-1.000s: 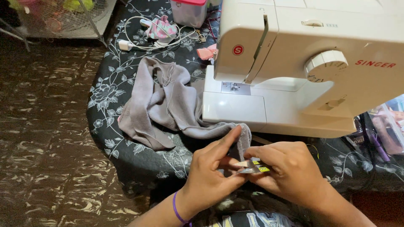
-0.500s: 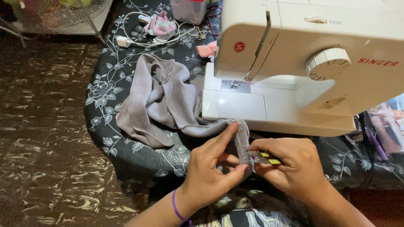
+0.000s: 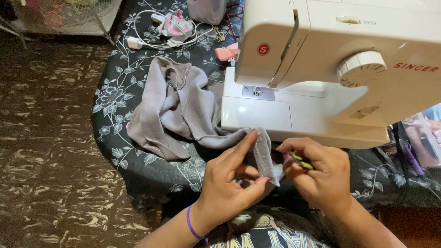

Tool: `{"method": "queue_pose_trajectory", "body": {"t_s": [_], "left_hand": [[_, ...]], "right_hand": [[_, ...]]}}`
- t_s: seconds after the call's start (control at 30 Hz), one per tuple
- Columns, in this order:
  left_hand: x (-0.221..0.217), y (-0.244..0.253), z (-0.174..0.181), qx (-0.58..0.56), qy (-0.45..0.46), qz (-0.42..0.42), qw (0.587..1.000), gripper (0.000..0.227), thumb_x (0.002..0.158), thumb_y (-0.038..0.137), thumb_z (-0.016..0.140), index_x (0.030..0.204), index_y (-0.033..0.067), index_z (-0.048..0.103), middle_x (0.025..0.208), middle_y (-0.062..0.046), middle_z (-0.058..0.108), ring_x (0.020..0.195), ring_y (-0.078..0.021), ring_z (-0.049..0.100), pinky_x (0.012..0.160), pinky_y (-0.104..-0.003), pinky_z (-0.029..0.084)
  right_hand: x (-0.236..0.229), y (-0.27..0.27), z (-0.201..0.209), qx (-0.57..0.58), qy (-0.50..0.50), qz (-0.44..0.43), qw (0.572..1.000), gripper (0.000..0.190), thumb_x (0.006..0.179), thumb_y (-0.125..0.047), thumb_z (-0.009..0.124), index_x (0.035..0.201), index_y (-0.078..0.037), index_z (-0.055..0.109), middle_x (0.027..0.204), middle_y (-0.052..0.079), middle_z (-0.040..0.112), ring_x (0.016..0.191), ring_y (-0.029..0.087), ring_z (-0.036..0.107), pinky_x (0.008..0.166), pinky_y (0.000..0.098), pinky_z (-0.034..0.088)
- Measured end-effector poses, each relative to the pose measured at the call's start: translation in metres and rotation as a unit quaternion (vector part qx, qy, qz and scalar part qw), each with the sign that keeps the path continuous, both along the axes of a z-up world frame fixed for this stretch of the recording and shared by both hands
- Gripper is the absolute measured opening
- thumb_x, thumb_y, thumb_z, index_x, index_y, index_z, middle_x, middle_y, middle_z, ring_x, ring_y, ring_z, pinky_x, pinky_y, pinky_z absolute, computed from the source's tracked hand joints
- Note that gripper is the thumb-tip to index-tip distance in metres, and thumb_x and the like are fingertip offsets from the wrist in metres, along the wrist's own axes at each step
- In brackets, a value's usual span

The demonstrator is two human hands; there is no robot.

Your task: The person is using a seam ripper to carefully remove or trim threads from a piece of grey fabric on a sewing table.

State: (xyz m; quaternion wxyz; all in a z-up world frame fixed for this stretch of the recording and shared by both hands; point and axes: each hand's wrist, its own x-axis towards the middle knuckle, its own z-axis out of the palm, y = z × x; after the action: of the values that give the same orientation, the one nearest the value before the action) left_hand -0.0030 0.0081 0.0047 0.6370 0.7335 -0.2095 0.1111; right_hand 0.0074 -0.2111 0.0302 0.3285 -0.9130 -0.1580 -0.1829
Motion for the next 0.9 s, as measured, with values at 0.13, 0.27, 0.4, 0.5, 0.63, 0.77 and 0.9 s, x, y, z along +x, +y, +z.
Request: {"method": "queue_pose_trajectory", "body": {"t_s": [0.13,0.27,0.4,0.5,0.63,0.77,0.9], "left_hand": [[0.004,0.001,-0.002,-0.022,0.006,-0.006,1.0,0.09,0.077,0.004,0.084,0.16,0.0099,0.049,0.083,0.0,0.076,0.07,-0.0044,0.075,0.075,-0.021,0.07],[0.012,-0.003,-0.016,-0.22,0.123,-0.052,0.966,0.072,0.083,-0.011,0.082,0.151,0.003,0.065,0.098,0.003,0.064,0.074,-0.0025,0.061,0.067,-0.02,0.055],[0.017,-0.009,-0.027,-0.34,0.224,-0.067,0.911,0.068,0.084,-0.008,0.084,0.148,0.0036,0.067,0.075,0.003,0.044,0.072,-0.0071,0.046,0.068,-0.027,0.068],[0.021,-0.017,-0.028,-0.339,0.232,-0.035,0.911,0.088,0.07,-0.006,0.091,0.15,0.0047,0.059,0.14,-0.015,0.07,0.088,-0.0124,0.068,0.072,-0.025,0.065],[0.041,-0.012,-0.053,-0.272,0.163,0.05,0.947,0.066,0.08,0.004,0.089,0.142,0.0092,0.066,0.128,-0.024,0.075,0.083,-0.0011,0.069,0.073,-0.014,0.056],[0.05,-0.001,-0.056,-0.362,0.191,0.051,0.911,0.03,0.101,0.007,0.068,0.131,0.0043,0.069,0.108,-0.015,0.077,0.092,-0.0207,0.077,0.08,-0.035,0.069],[0.037,0.004,-0.052,-0.315,0.225,0.015,0.922,0.04,0.102,0.017,0.065,0.14,0.0057,0.062,0.108,-0.022,0.081,0.088,-0.026,0.083,0.075,-0.034,0.07]], "right_hand": [[0.004,0.0,-0.002,0.073,0.106,0.023,0.991,0.013,0.092,-0.023,0.072,0.097,-0.016,0.082,0.079,-0.008,0.078,0.067,0.006,0.061,0.066,0.0247,0.048],[0.004,0.0,-0.044,0.156,0.224,0.104,0.957,0.022,0.082,-0.031,0.09,0.083,-0.011,0.081,0.063,-0.005,0.056,0.057,0.007,0.043,0.051,0.0262,0.036],[-0.001,0.007,-0.056,0.046,0.067,0.141,0.987,0.014,0.083,-0.019,0.071,0.091,-0.02,0.081,0.067,-0.007,0.074,0.052,0.01,0.06,0.054,0.0275,0.05],[-0.001,0.007,-0.064,-0.058,-0.046,0.177,0.981,0.025,0.097,-0.034,0.061,0.085,-0.012,0.062,0.062,0.006,0.053,0.052,0.031,0.05,0.052,0.0407,0.04],[-0.004,0.01,-0.067,-0.059,-0.04,0.222,0.972,0.046,0.105,-0.048,0.051,0.079,-0.011,0.057,0.062,0.006,0.052,0.051,0.03,0.051,0.052,0.0407,0.04],[-0.004,0.001,-0.074,-0.05,-0.01,0.161,0.986,0.011,0.083,-0.023,0.069,0.077,-0.015,0.063,0.058,0.003,0.054,0.049,0.028,0.049,0.051,0.0392,0.038],[-0.005,0.0,-0.077,-0.032,-0.029,0.129,0.991,0.024,0.088,-0.029,0.072,0.074,-0.013,0.06,0.059,0.001,0.053,0.049,0.025,0.046,0.05,0.0388,0.035]]}}
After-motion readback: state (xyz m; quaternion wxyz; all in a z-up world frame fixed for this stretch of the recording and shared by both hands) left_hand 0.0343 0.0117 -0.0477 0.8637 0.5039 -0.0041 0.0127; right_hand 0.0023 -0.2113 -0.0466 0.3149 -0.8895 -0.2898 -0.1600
